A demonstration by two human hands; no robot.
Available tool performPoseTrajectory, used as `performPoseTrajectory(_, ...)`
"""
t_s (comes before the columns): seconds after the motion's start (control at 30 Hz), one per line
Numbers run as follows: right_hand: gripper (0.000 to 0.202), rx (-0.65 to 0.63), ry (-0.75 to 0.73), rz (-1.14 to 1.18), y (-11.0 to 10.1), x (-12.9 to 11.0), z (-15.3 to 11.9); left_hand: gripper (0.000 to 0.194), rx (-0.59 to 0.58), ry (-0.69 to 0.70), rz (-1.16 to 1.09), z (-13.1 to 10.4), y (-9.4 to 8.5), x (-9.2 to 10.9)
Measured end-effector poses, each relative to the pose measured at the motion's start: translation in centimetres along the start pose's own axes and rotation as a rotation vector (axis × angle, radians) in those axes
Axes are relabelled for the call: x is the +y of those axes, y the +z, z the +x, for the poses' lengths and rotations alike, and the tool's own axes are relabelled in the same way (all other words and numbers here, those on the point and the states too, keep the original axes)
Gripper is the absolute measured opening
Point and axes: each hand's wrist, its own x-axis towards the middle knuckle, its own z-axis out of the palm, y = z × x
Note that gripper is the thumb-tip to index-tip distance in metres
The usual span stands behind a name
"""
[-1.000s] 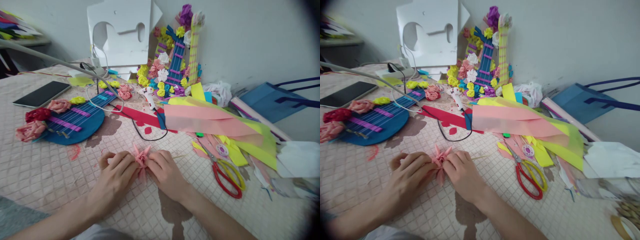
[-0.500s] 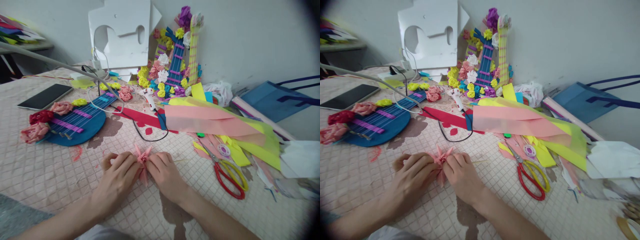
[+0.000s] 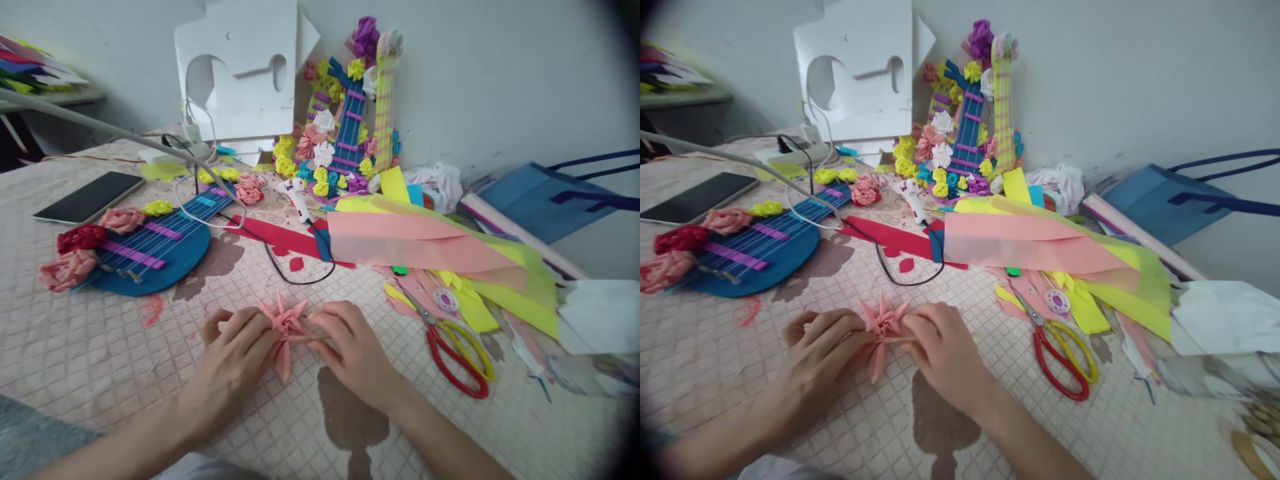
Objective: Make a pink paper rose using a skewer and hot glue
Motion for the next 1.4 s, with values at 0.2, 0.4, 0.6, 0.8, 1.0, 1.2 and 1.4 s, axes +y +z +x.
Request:
performPoseTrajectory(0.2, 0.013, -0.159, 0.081, -0.047, -1.4, 1.6, -1.6, 0.025, 0.021, 0.014, 0.024, 0.3, -0.3, 0.0)
performPoseTrajectory(0.4, 0.017, -0.221, 0.064, -0.060, -1.7, 1.3, -1.9, 0.022, -0.002, 0.015, 0.034, 0.0, -0.1, -0.3)
performPoseTrajectory(0.6, 0.013, -0.345, 0.188, -0.016, -5.9, 2.8, -4.2, 0.022, -0.017, 0.025, -0.031, 0.0, -0.1, -0.7)
performPoseTrajectory(0.8, 0.010, -0.164, 0.548, 0.069, -7.7, 4.2, -6.1, 0.023, -0.008, 0.035, -0.095, 0.8, -0.5, -1.0)
performPoseTrajectory(1.0, 0.012, -0.047, 0.669, -0.054, -4.9, 5.8, -4.6, 0.020, -0.026, 0.091, -0.117, 1.7, -1.1, -2.3)
performPoseTrajectory(1.2, 0.009, 0.032, 0.690, -0.172, -4.0, 7.2, -3.2, 0.021, -0.028, 0.164, -0.125, 1.8, -1.4, -4.0)
performPoseTrajectory(1.4, 0.016, 0.045, 0.648, -0.281, -4.3, 8.0, -0.9, 0.031, -0.055, 0.211, -0.156, 2.1, -1.9, -4.6)
